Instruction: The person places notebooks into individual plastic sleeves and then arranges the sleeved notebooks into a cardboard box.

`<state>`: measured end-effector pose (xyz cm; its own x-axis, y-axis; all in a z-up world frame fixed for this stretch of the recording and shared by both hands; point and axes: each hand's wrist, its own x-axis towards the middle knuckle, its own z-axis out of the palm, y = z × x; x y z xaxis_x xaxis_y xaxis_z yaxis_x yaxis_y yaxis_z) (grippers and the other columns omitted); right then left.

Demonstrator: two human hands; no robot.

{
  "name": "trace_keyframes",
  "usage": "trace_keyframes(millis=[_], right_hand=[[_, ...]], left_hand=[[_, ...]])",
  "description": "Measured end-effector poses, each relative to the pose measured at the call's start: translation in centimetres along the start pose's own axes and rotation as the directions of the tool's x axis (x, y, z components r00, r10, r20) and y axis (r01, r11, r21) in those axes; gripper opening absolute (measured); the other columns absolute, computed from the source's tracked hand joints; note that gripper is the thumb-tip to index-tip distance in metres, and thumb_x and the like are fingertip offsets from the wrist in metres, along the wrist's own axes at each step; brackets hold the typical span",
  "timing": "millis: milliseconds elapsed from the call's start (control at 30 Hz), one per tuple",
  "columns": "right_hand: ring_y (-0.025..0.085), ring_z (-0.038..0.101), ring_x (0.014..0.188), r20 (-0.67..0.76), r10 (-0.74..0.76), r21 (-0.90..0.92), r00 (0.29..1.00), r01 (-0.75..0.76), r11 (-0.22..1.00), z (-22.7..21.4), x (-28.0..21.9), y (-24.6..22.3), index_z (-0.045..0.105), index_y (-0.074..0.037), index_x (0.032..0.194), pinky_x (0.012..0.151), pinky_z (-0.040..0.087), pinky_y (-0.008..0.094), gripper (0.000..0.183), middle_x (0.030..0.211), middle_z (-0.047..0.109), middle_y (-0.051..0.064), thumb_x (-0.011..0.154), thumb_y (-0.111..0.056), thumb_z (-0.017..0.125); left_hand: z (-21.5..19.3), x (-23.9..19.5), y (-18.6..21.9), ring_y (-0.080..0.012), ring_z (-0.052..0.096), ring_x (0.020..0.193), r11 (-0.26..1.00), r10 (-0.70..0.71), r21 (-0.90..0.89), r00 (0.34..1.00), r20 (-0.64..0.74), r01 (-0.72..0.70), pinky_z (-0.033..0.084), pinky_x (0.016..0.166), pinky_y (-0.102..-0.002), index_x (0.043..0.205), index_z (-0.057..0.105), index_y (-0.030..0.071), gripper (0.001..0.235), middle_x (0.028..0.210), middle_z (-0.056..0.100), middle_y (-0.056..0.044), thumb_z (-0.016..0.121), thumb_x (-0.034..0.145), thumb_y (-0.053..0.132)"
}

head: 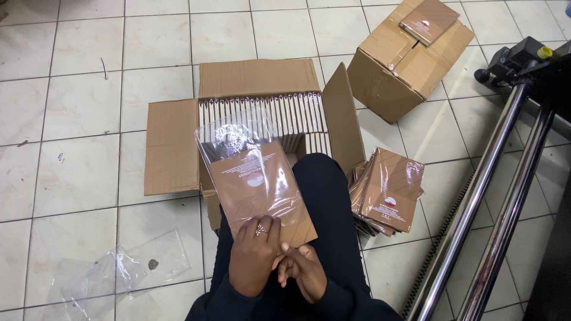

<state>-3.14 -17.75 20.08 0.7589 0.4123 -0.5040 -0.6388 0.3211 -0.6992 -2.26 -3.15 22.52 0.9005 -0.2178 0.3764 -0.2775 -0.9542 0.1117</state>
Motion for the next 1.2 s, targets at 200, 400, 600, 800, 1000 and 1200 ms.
trace_keyframes(millis=[200, 400, 600, 800, 1000, 1200], right_hand=[[0.016, 0.046, 0.033, -0.015, -0.184, -0.003, 0.983, 0.184, 0.983, 1.1, 0.9, -1.5, 0.059, 0.005, 0.049, 0.044, 0.04, 0.023, 0.056, 0.042, 0.056, 0.017, 0.099, -0.021, 0.059], [0.014, 0.057, 0.09, 0.018, -0.68, -0.794, 0.733, 0.424, 0.435, -10.1, 6.8, 8.6, 0.064, 0.0, 0.098, 0.079, 0.049, 0.026, 0.007, 0.101, 0.053, 0.009, 0.1, -0.004, 0.059], [0.004, 0.038, 0.053, -0.356, -0.571, -0.244, 0.74, 0.517, 0.821, -2.2, 3.4, -2.3, 0.04, -0.02, 0.064, 0.046, 0.028, 0.025, 0.043, 0.058, 0.039, -0.009, 0.089, -0.018, 0.075], [0.021, 0.045, 0.052, 0.487, -0.817, -0.798, 0.308, 0.537, -0.273, -1.1, -0.6, -8.2, 0.072, -0.009, 0.123, 0.055, 0.035, 0.036, 0.027, 0.063, 0.049, 0.003, 0.097, -0.01, 0.065], [0.014, 0.048, 0.051, 0.642, -0.641, -0.734, 0.42, 0.578, -0.356, -0.5, -0.6, -3.1, 0.076, -0.021, 0.119, 0.05, 0.037, 0.033, 0.028, 0.061, 0.048, -0.007, 0.093, -0.011, 0.07], [0.018, 0.069, 0.066, 0.557, -0.572, -0.811, 0.602, 0.543, -0.219, -1.1, -0.9, -3.8, 0.074, -0.02, 0.123, 0.061, 0.052, 0.034, 0.027, 0.077, 0.071, -0.004, 0.096, -0.019, 0.07]], left_hand=[[-1.2, 1.2, 0.4, -0.0285, 0.063, 0.094, 0.975, 0.008, -0.219, 0.995, -0.104, -0.03, 0.054, 0.082, -0.039, 0.115, 0.068, 0.001, 0.028, 0.101, 0.066, -0.013, 0.063, 0.089, 0.011], [-2.6, 1.8, 3.4, -0.0236, 0.063, 0.086, 0.997, 0.069, -0.028, 0.982, -0.179, -0.075, 0.054, 0.079, -0.037, 0.111, 0.07, 0.004, 0.015, 0.096, 0.066, -0.008, 0.061, 0.101, 0.01], [-3.2, 2.9, 5.0, -0.0305, 0.069, 0.086, 0.947, 0.037, -0.286, 0.934, -0.357, -0.146, 0.059, 0.08, -0.038, 0.11, 0.071, -0.005, 0.018, 0.101, 0.071, -0.014, 0.058, 0.102, 0.003], [0.2, -0.5, 8.2, -0.017, 0.075, 0.076, 0.081, -0.646, -0.959, 0.747, 0.156, 0.27, 0.061, 0.07, -0.027, 0.089, 0.072, 0.005, 0.005, 0.085, 0.076, -0.009, 0.071, 0.088, 0.01], [15.8, -12.8, 9.1, -0.0417, 0.072, 0.107, -0.666, -0.713, -0.743, 0.235, 0.661, 0.07, 0.058, 0.09, -0.047, 0.128, 0.058, -0.014, 0.055, 0.117, 0.073, -0.038, 0.065, 0.074, -0.023], [13.8, -10.5, 10.3, -0.022, 0.067, 0.074, -0.727, -0.602, -0.677, 0.37, 0.708, 0.112, 0.051, 0.066, -0.027, 0.089, 0.065, -0.006, 0.006, 0.08, 0.071, -0.019, 0.07, 0.086, -0.007]])
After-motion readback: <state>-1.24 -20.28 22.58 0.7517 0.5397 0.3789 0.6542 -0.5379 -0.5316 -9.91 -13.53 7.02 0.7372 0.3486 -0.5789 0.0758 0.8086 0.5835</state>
